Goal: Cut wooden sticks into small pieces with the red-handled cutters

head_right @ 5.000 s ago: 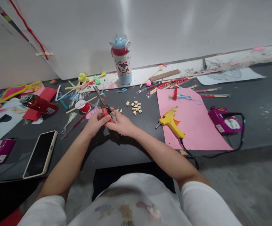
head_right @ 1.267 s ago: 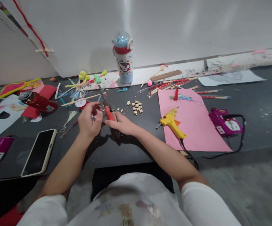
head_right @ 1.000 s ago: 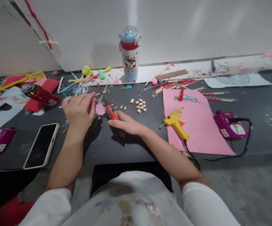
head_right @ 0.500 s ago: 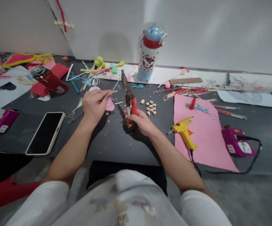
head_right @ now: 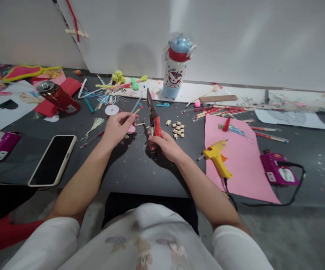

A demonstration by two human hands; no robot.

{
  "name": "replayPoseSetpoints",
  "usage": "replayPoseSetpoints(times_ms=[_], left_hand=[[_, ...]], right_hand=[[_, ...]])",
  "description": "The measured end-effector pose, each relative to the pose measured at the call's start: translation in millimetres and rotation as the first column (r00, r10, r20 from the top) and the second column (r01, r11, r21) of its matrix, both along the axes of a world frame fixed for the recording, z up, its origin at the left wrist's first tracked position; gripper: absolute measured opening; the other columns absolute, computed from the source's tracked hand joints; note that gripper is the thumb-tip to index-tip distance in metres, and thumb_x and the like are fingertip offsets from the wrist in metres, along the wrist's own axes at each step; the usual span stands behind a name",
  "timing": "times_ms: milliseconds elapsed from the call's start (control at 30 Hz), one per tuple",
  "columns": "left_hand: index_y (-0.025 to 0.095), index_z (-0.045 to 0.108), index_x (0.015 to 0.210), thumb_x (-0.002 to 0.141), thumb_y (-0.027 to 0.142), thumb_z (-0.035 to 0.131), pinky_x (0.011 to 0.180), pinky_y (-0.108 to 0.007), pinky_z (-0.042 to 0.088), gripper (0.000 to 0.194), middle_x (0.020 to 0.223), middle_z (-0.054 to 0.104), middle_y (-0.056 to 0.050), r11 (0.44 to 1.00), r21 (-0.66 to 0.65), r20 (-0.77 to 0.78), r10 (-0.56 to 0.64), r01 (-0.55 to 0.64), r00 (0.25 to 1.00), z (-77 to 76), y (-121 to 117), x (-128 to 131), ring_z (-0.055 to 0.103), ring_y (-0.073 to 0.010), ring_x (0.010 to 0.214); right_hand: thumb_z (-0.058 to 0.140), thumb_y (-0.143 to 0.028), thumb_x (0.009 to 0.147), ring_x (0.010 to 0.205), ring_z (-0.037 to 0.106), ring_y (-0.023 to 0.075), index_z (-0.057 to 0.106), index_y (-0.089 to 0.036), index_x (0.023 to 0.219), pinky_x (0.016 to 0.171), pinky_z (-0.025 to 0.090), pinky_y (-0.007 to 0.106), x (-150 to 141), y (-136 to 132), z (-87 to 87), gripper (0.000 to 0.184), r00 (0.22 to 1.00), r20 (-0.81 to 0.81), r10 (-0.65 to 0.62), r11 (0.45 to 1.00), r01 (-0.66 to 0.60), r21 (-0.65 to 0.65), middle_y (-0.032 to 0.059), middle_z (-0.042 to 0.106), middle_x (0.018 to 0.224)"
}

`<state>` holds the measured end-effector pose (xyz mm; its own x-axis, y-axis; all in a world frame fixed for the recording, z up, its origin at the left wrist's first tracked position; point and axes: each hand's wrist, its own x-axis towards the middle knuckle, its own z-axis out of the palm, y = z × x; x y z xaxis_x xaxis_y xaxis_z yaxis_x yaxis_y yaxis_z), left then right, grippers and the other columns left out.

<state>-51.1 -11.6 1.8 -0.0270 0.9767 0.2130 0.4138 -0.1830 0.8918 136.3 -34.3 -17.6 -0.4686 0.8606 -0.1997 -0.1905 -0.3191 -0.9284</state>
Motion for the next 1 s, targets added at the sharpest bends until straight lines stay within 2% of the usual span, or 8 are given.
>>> replayPoseSetpoints(times_ms=[100,233,333,533,633,800,867,1000], left_hand=[[0.017,0.068,0.091,0.083,0.044,0.055,0.052,-0.023,0.039,0.031,0.061,0.060,-0.001,0.979,-0.066,0.174,-0.178,0.192,0.969,2.7,-5.2,10.0,0.052,-0.0099,0.053],[0.019,0.068,0.097,0.082,0.045,0.057,0.049,-0.022,0.036,0.032,0.055,0.053,0.002,0.930,-0.091,0.255,-0.323,0.355,0.911,4.4,-11.6,18.2,0.046,-0.0086,0.049],[0.018,0.068,0.096,0.078,0.045,0.062,0.049,-0.022,0.036,0.033,0.053,0.051,0.003,0.932,-0.091,0.236,-0.322,0.350,0.917,3.9,-14.1,20.3,0.046,-0.0085,0.049],[0.017,0.068,0.086,0.068,0.046,0.071,0.045,-0.021,0.029,0.034,0.052,0.049,0.005,0.968,-0.101,0.179,-0.211,0.231,0.961,-2.8,-14.6,22.6,0.040,-0.0071,0.046],[0.016,0.065,0.076,0.067,0.044,0.073,0.044,-0.021,0.025,0.030,0.053,0.046,0.005,0.977,-0.077,0.118,-0.191,0.201,0.975,-4.9,-14.9,22.0,0.035,-0.0058,0.046],[0.016,0.058,0.065,0.068,0.044,0.072,0.045,-0.022,0.024,0.031,0.051,0.041,0.005,0.972,-0.047,0.122,-0.223,0.231,0.967,1.1,-17.2,19.7,0.033,-0.0057,0.046],[0.016,0.060,0.067,0.068,0.044,0.072,0.046,-0.022,0.024,0.030,0.051,0.042,0.005,0.965,-0.053,0.169,-0.243,0.255,0.955,3.8,-18.0,19.2,0.034,-0.0057,0.047],[0.016,0.063,0.072,0.065,0.043,0.074,0.045,-0.021,0.024,0.030,0.051,0.043,0.005,0.956,-0.091,0.235,-0.251,0.278,0.939,5.2,-17.6,17.2,0.035,-0.0056,0.047]], right_hand=[[0.059,-0.029,0.077,0.054,0.046,0.0090,0.050,-0.018,0.095,0.057,0.034,0.026,0.6,1.3,-1.3,0.023,0.999,0.034,0.000,0.999,-0.001,0.053,-0.0049,0.050,0.063],[0.057,-0.033,0.078,0.056,0.045,0.0104,0.047,-0.019,0.093,0.058,0.034,0.027,-0.1,1.4,-0.8,0.023,0.988,0.155,-0.008,0.989,-0.015,0.149,-0.0048,0.050,0.061],[0.054,-0.036,0.079,0.059,0.044,0.0112,0.046,-0.018,0.096,0.059,0.034,0.027,-1.1,0.4,-1.8,0.026,0.956,0.289,-0.045,0.971,-0.026,0.237,-0.0040,0.049,0.064],[0.055,-0.047,0.080,0.076,0.047,0.0150,0.043,-0.019,0.107,0.072,0.037,0.031,1.0,-4.0,-4.6,0.041,0.861,0.486,-0.152,0.888,-0.098,0.450,0.0006,0.051,0.084],[0.048,-0.055,0.084,0.079,0.048,0.0159,0.042,-0.018,0.105,0.075,0.038,0.032,3.6,-4.3,-3.0,0.043,0.876,0.473,-0.096,0.884,-0.143,0.444,0.0030,0.052,0.089],[0.018,-0.063,0.090,0.083,0.048,0.0171,0.049,-0.021,0.088,0.080,0.040,0.033,5.7,1.6,-3.2,0.051,0.953,0.301,-0.022,0.901,-0.112,0.420,0.0034,0.052,0.083],[0.020,-0.062,0.091,0.087,0.048,0.0174,0.050,-0.022,0.086,0.084,0.040,0.033,5.9,3.3,-2.5,0.050,0.957,0.288,-0.020,0.911,-0.101,0.399,0.0033,0.053,0.085],[0.034,-0.055,0.090,0.088,0.048,0.0178,0.050,-0.022,0.090,0.086,0.038,0.034,6.3,2.7,3.3,0.037,0.924,0.380,-0.045,0.940,-0.090,0.329,0.0035,0.052,0.089]])
